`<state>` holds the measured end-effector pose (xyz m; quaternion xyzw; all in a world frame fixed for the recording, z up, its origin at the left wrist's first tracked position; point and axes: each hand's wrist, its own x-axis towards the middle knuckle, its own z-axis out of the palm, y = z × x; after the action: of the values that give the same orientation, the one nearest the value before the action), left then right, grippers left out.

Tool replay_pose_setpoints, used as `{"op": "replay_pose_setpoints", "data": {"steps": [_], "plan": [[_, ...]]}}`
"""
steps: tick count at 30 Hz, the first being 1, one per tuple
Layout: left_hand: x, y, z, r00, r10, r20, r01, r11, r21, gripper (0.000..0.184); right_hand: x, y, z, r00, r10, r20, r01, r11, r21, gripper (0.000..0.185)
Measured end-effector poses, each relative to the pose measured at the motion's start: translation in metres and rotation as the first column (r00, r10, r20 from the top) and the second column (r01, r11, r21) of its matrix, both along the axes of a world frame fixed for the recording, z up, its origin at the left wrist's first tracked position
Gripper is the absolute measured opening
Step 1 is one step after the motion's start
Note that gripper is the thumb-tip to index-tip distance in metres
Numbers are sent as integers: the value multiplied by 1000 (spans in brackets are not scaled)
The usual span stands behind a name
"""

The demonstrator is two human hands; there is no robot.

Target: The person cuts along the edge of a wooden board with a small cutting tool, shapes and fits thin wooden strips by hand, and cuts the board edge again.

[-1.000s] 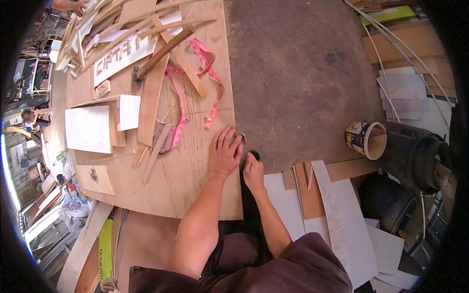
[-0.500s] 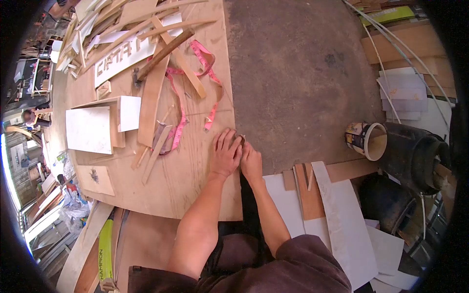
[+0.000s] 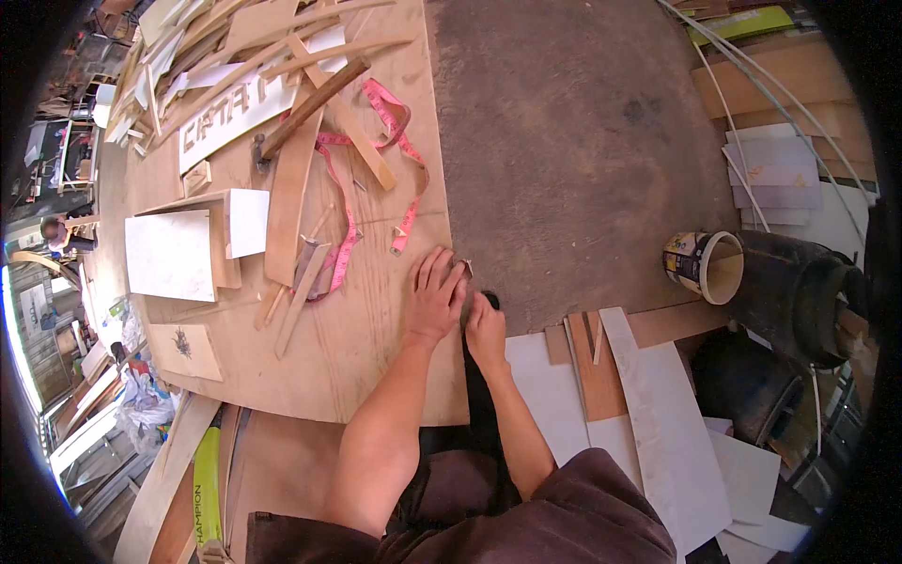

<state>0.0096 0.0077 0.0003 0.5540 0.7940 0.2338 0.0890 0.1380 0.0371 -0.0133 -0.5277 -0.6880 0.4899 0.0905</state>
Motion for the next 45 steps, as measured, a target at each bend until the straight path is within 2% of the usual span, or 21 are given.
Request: {"op": "replay_pose_setpoints", "data": {"steps": [2, 4, 5, 7, 11, 13, 15, 17, 21, 27, 30, 33, 38, 41, 45], "plan": [[0, 0, 3, 1000, -3, 25, 3, 1000, -14, 31, 6, -7, -8, 1000, -6, 29, 7, 999, -38, 37], [2, -3, 0, 1000, 6, 25, -6, 1000, -11, 31, 1, -4, -4, 999, -22, -33, 24, 997, 77, 36], [2, -2, -1, 1000, 11, 18, -11, 1000, 3, 31, -6, 5, -6, 999, -24, -34, 27, 996, 79, 36], [2, 0, 0, 1000, 11, 6, -11, 1000, 5, 30, -31, 32, 15, 1000, 14, -5, -14, 1000, -21, 38], [2, 0, 1, 999, 21, 26, -21, 1000, -6, 29, -7, 7, 5, 1000, -6, -9, 6, 1000, 12, 40], [1, 1, 1, 1000, 19, 13, -19, 1000, -16, 29, 9, -9, 5, 996, 5, 84, -1, 999, -49, 42], [4, -3, 2, 1000, 17, 5, -16, 999, -39, 29, 7, -9, 2, 997, -7, 79, 10, 999, -43, 40], [2, -1, 2, 1000, 20, -16, -20, 1000, -16, 29, -12, 13, 0, 1000, 9, 19, -11, 998, 62, 39], [-1, 0, 2, 1000, -7, 29, 8, 1000, -20, 29, -19, 20, 6, 998, 4, -65, -1, 999, 45, 37], [3, -2, 1, 1000, 10, 29, -9, 1000, -22, 29, 1, 2, 4, 998, 7, 68, -5, 999, -37, 38], [1, -2, 1, 1000, 19, 16, -19, 1000, -8, 30, -21, 20, 5, 1000, 19, -2, -19, 998, 51, 38], [0, 0, 1, 1000, 7, 13, -7, 1000, -21, 29, -12, 5, 3, 996, -68, -65, 73, 994, 79, 38], [1, 0, 6, 1000, 8, 11, -7, 999, -36, 29, 3, -6, -13, 997, -20, 73, 19, 1000, 15, 43], [-1, 0, 10, 1000, -2, 0, 2, 999, -37, 30, -34, 29, 10, 1000, -20, 12, 19, 998, 56, 42], [1, 0, 8, 1000, 2, 28, 0, 999, -49, 31, 1, -1, 7, 999, -9, 34, 7, 999, 45, 41]]}}
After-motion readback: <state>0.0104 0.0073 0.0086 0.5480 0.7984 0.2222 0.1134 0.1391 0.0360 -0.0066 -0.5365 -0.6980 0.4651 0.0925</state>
